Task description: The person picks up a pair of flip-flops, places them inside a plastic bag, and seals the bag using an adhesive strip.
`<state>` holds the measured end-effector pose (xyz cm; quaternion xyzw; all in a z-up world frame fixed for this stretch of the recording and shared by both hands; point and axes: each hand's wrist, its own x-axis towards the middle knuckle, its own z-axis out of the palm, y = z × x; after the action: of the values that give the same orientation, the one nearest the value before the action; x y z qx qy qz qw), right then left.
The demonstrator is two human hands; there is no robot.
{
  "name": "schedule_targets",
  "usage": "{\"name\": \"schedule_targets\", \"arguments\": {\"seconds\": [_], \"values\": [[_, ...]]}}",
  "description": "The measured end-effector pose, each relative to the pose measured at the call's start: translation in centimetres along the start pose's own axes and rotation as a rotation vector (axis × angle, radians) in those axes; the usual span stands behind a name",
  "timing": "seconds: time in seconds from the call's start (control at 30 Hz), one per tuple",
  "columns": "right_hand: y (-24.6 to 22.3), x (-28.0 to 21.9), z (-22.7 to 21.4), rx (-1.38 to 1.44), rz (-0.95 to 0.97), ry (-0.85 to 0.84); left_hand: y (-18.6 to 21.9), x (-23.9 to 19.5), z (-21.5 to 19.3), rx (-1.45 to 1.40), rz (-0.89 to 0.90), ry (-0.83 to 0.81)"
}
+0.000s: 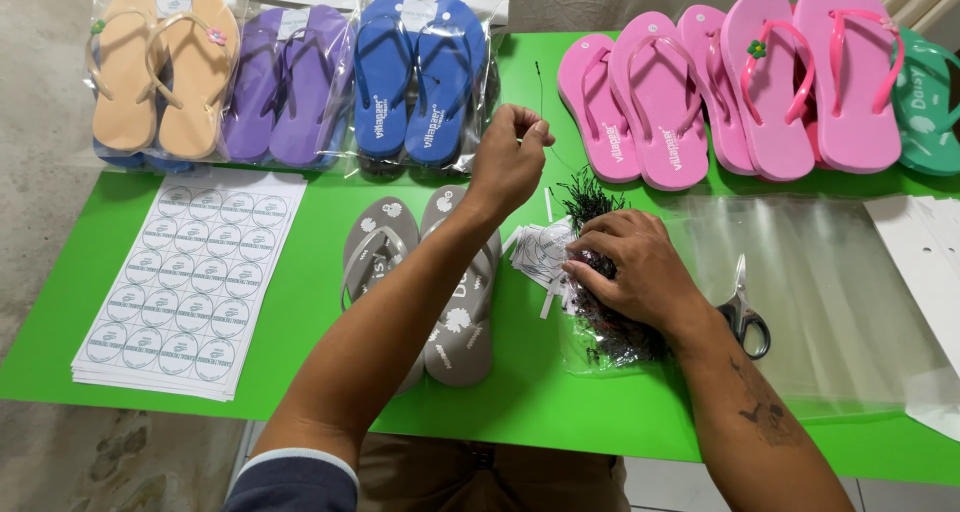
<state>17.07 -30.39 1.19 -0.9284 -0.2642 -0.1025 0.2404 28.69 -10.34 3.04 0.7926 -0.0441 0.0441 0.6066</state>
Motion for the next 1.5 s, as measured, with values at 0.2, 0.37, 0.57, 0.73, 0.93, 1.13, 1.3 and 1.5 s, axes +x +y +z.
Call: {"name": "schedule_targets", "arguments": {"seconds": [0.2, 0.37, 0.57, 0.73, 0.93, 1.13, 1.3, 1.5], "values": [[0.2, -0.1, 0.4, -0.066, -0.016, -0.007, 3.1, -3.6, -4.0, -0.149, 0.065, -0.055], [0.0, 0.0, -1.3, 0.033, -0.011, 0.145, 3.1, -5.9, -8.0, -0.207, 0.118, -0.057], [-1.3, -0.3, -3.5, 0.120, 0.085, 0.737, 2.3, -8.0, -11.3, -0.226, 0.204, -0.090], [-6.5, 1.8, -3.1, 0.527, 0.395, 0.741, -0.2, -9.1, -11.4, -0.091, 0.358, -0.082], [-11.9, 4.5, 0.3, 0.970, 0.323, 0.182, -3.0, -10.5, -9.7, 0.021, 0.518, 0.089], [-11.5, 3.9, 3.8, 1.131, 0.355, 0.362, -1.3, -12.8, -10.2, 0.177, 0.657, 0.050], [-11.0, 3.8, 2.8, 0.879, 0.420, 0.396, -2.8, -12.3, -10.0, 0.215, 0.664, 0.038], [-11.8, 4.0, 2.0, 0.807, 0.436, 0.301, -2.3, -12.1, -10.5, 0.218, 0.672, 0.039]]}}
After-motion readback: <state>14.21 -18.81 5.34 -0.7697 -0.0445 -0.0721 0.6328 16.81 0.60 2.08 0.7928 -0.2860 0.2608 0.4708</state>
